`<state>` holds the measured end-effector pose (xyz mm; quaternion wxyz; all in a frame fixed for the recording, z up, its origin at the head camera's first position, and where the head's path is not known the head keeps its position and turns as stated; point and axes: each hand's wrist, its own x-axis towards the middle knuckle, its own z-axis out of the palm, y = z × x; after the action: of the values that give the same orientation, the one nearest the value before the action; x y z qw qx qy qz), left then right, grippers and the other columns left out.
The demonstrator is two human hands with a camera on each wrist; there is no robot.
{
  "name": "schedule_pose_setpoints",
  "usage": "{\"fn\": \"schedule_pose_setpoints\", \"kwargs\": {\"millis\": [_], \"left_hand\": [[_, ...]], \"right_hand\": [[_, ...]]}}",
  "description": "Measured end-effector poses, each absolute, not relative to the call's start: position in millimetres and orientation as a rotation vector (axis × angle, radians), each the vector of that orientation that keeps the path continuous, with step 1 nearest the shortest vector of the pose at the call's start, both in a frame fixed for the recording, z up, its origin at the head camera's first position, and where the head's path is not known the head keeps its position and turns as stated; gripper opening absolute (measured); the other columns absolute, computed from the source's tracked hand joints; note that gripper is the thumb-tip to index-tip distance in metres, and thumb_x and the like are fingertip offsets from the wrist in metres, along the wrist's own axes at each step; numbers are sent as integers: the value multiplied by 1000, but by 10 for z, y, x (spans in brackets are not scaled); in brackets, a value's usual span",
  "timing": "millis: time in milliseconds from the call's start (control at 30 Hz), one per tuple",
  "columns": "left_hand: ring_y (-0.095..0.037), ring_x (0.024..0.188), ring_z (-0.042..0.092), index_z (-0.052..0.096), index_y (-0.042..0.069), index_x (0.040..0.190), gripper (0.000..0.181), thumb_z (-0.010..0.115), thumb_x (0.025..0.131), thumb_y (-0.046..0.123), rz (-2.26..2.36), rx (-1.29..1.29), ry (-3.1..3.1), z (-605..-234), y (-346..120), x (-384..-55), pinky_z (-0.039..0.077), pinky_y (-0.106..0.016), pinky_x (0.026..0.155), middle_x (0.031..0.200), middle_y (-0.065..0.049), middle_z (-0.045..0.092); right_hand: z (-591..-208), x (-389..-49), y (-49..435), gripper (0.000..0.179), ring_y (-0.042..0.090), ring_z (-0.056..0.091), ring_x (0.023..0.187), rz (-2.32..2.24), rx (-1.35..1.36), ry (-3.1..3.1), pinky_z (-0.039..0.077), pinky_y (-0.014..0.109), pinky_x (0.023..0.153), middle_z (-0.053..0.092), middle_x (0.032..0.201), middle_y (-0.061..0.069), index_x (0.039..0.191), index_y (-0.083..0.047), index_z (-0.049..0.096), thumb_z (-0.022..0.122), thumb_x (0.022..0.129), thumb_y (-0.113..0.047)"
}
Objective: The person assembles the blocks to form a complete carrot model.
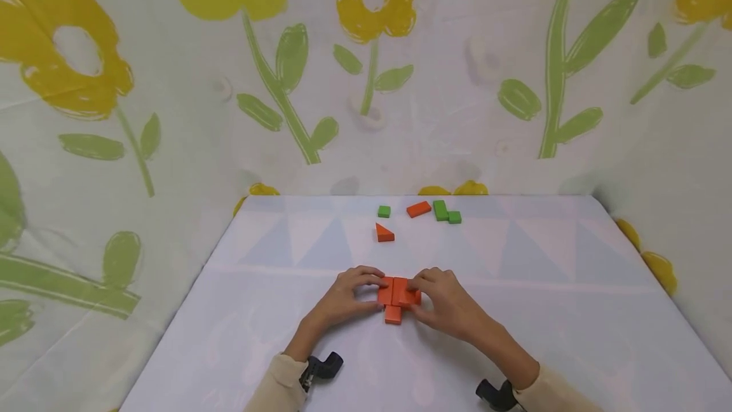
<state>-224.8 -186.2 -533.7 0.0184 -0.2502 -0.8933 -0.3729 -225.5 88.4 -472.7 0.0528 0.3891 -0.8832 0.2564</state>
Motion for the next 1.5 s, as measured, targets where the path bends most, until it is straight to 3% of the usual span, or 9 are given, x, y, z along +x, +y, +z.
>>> {"fn": "schedule_pose_setpoints", "kwargs": {"millis": [1500], "left_hand": [[-11,127,48,71,26,122,39,81,85,33,-1261,-767,-2740,-5331,-1835,-2251,29,-50,106,135,12,57]], "right_hand": [[-4981,-2121,876,31,16,57,97,498,1300,-2638,46,38,85,64,103,-3,107,-14,73,84,80,-23]]}}
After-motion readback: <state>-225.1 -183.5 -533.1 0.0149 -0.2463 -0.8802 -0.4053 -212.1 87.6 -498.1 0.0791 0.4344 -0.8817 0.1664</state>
